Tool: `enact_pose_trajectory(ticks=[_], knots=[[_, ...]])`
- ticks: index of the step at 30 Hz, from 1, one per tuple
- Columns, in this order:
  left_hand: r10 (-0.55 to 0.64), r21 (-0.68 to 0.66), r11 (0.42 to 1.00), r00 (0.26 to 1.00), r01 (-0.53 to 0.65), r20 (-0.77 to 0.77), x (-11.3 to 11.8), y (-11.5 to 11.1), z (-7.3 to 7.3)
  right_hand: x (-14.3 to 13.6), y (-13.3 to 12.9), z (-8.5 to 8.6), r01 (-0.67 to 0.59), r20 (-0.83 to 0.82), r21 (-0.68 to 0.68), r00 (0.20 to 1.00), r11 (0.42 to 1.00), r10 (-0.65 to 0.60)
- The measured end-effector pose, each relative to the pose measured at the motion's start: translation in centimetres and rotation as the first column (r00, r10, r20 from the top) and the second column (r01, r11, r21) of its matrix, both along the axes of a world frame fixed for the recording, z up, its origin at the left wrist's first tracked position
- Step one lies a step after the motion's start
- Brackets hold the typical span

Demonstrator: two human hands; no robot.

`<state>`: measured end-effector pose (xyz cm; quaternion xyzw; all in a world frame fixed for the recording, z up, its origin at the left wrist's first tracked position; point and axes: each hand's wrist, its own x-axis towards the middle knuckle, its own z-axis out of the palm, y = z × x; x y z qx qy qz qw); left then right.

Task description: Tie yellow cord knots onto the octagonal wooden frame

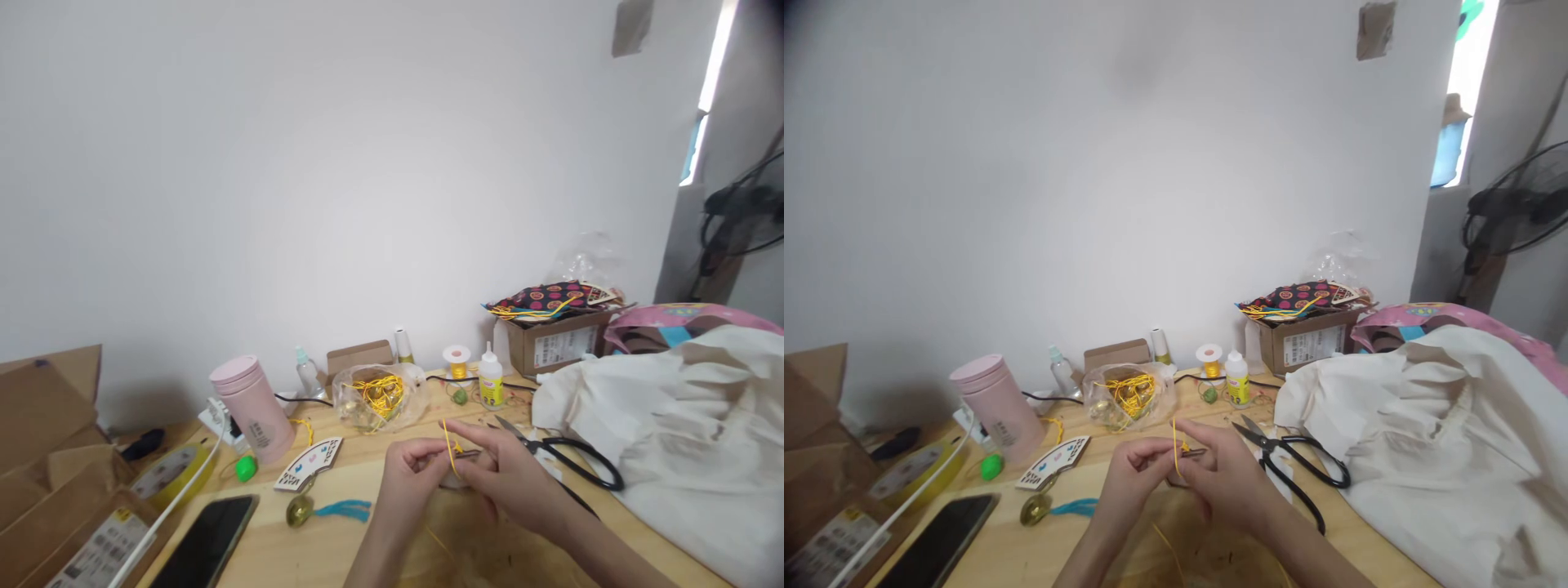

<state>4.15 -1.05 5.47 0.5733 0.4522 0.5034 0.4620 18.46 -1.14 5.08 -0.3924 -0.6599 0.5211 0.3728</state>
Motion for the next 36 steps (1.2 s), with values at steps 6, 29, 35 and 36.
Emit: enact_pose_trajectory(ticks=[6, 29, 35, 36], knots=[[-0.095, -0.013, 0.995, 0.995, 0.095, 0.035, 0.3, -0.3, 0.3, -0.4, 0.0, -0.7, 0.060, 0.299, 0.566, 0.915, 0.822, -0.272], [0.093, -0.225, 0.972, 0.987, -0.061, 0.132, -0.4, 0.8, 0.0, 0.5, 0.5, -0.1, 0.057, 0.287, 0.766, 0.861, 0.641, -0.420], [0.105, -0.211, 0.976, 0.968, -0.057, 0.226, -0.2, 1.0, -0.6, 0.5, 0.6, -0.2, 0.048, 0.305, 0.761, 0.853, 0.647, -0.423], [0.103, -0.209, 0.976, 0.967, -0.054, 0.233, -0.1, 0.9, -0.5, 0.5, 0.6, -0.2, 0.045, 0.313, 0.759, 0.849, 0.649, -0.425]])
